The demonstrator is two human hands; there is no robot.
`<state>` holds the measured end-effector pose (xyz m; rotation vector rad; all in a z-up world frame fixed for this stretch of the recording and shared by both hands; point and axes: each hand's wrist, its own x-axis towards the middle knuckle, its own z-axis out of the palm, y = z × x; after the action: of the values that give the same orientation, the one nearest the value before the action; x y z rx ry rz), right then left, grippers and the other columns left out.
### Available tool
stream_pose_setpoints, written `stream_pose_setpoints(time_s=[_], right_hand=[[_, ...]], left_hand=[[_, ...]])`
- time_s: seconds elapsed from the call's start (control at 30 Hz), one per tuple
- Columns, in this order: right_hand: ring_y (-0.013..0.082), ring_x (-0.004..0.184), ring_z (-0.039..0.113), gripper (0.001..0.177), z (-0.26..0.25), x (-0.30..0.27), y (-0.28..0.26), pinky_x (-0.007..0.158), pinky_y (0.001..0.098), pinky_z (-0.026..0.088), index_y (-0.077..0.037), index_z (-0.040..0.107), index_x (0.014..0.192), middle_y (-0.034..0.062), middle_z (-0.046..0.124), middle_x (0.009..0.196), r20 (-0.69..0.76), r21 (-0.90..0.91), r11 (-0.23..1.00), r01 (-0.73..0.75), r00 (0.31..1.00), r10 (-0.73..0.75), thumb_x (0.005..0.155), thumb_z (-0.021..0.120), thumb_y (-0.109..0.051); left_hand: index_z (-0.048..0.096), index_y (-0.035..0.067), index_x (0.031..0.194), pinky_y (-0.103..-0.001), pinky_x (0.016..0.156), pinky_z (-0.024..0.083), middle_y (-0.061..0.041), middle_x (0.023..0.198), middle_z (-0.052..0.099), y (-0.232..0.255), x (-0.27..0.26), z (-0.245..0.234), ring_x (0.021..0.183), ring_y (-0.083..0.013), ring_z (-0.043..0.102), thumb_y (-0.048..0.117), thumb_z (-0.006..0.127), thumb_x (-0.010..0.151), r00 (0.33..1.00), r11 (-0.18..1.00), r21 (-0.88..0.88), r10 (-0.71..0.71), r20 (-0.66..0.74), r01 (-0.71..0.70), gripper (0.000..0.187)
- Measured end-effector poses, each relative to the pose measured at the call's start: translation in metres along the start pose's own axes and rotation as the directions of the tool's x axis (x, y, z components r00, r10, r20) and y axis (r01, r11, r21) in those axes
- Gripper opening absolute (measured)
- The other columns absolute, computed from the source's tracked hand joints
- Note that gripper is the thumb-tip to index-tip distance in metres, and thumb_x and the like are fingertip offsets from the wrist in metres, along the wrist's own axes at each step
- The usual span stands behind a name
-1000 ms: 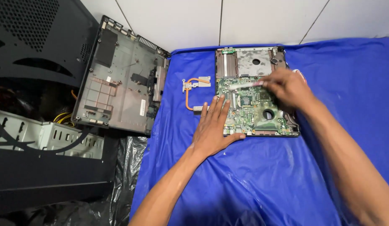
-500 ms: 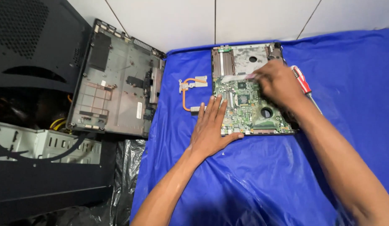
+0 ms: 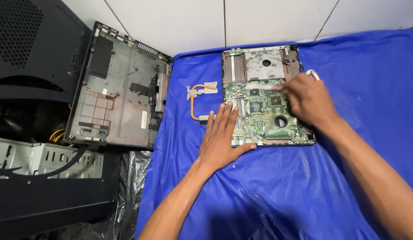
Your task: The person uses a toothbrush to scrub the surface of a disassembled electronic circuit board. The board is placed on a blue protective sheet next to a computer case. The person scrubs various sections of the board, including around the copper heat pipes and the main processor area.
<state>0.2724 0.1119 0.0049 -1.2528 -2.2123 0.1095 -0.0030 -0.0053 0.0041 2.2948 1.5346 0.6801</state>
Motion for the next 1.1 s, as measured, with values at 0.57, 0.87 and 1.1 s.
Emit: stream_pose_setpoints(time_s=[0.57,0.87,1.1], right_hand=[[0.0286,0.092,0.065,0.013,0.001,-0.038,0.034,0.077,0.0428,0.045,-0.022,0.076,0.106,0.004,0.063,0.098,-0.148,-0.26,0.963,-0.072,0.988,0.034,0.096,0.067,-0.021],[0.0311,0.082,0.058,0.012,-0.024,-0.04,0.029,0.068,0.0465,0.04,-0.013,0.073,0.106,0.0082,0.061,0.093,-0.151,-0.305,0.941,-0.144,0.983,0.102,0.102,0.063,-0.018],[0.031,0.09,0.064,0.004,-0.023,-0.05,0.066,0.072,0.046,0.041,-0.016,0.075,0.104,0.0069,0.062,0.096,-0.241,-0.422,0.893,-0.154,0.969,0.053,0.103,0.073,-0.02]], left_hand=[[0.023,0.006,0.16,-0.052,0.127,0.002,-0.017,0.168,0.017,0.005,0.003,-0.007,0.157,-0.0343,0.01,0.073,0.059,0.085,0.999,1.0,0.025,-0.005,0.033,0.004,0.106],[0.017,0.008,0.161,-0.053,0.126,0.004,-0.014,0.17,0.013,0.003,0.001,-0.006,0.158,-0.0325,0.006,0.069,0.06,0.088,0.999,0.998,0.061,0.027,0.038,-0.029,0.104],[0.016,0.008,0.161,-0.053,0.127,0.004,-0.015,0.17,0.012,0.001,0.003,-0.004,0.158,-0.0325,0.005,0.07,0.059,0.088,0.999,0.996,0.082,0.02,0.041,-0.024,0.105]])
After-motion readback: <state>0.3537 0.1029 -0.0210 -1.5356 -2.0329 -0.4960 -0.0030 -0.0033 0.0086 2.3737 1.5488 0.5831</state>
